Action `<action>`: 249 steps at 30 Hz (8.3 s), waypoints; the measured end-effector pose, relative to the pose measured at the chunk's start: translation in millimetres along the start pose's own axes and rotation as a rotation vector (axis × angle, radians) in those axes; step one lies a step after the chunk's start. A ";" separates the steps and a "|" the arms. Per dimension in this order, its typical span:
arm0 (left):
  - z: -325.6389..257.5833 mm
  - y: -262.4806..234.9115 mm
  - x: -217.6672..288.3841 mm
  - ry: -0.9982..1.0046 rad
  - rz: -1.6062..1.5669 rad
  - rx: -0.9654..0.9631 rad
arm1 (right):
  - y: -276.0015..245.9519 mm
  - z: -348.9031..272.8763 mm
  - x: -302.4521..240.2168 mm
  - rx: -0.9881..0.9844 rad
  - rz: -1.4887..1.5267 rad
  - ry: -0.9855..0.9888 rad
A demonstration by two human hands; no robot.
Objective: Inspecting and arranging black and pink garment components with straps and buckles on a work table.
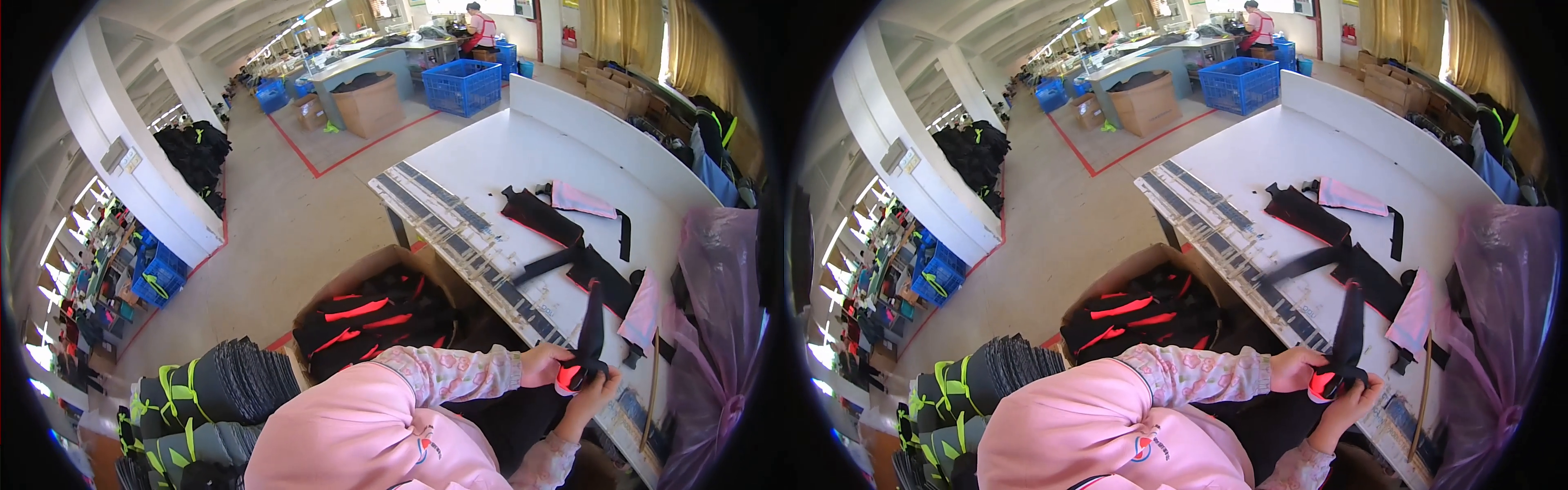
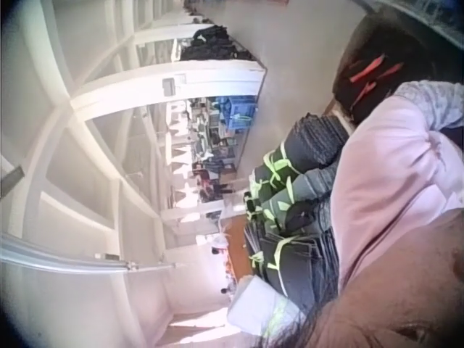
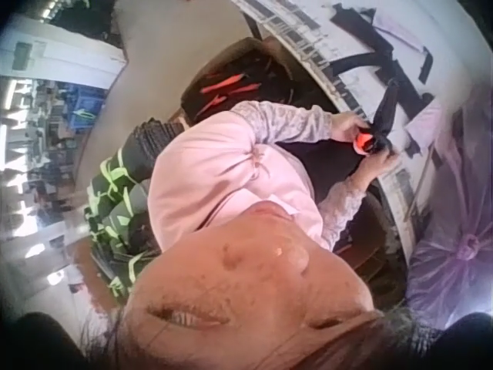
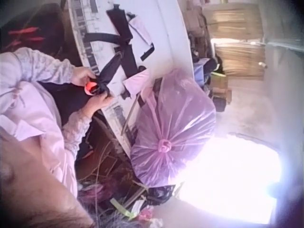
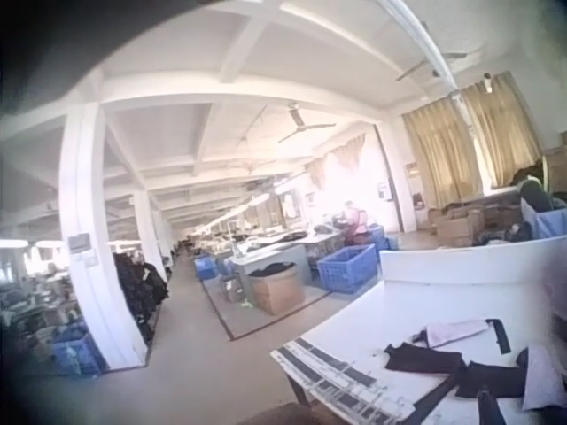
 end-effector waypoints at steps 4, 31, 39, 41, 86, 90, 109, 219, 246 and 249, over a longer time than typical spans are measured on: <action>0.8 -12.8 22.8 0.190 0.218 0.224 | 14.3 -7.7 6.7 0.036 0.357 0.164; -23.7 49.0 16.2 0.102 0.170 -0.171 | -37.1 -2.5 -26.9 -0.027 -0.302 -0.429; -18.6 29.0 28.8 0.124 0.580 -0.122 | -40.4 -4.5 -28.0 -0.085 -0.352 -0.534; -24.5 34.5 42.6 0.180 0.497 -0.039 | -35.7 -9.0 -39.5 -0.079 -0.425 -0.608; 0.9 34.3 69.3 0.567 1.618 0.208 | 51.0 -58.9 -41.8 -0.534 0.023 0.207; -8.0 32.0 81.5 0.393 1.641 0.230 | 72.9 -60.9 -19.8 -0.607 0.022 0.287; 6.3 28.3 290.0 0.910 1.700 0.927 | -17.7 -162.0 -80.2 -0.830 0.391 0.653; -8.8 18.3 51.5 0.162 0.497 0.238 | 45.7 -3.5 -57.4 -0.084 0.934 0.258; -13.5 -7.2 18.1 -0.111 0.328 -0.269 | -25.2 -15.6 -37.0 0.122 0.769 0.275; -11.8 15.2 24.9 -0.081 0.414 -0.074 | -0.7 -22.4 -47.6 -0.157 1.051 0.401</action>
Point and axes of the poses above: each hand's wrist, its own z-axis towards the middle knuckle, its own y-axis out of the palm, x = y × z, the point moved 8 cm from there along z, towards the middle knuckle, and after that the axes turned 8 degrees about -y, right-handed, at the moved point
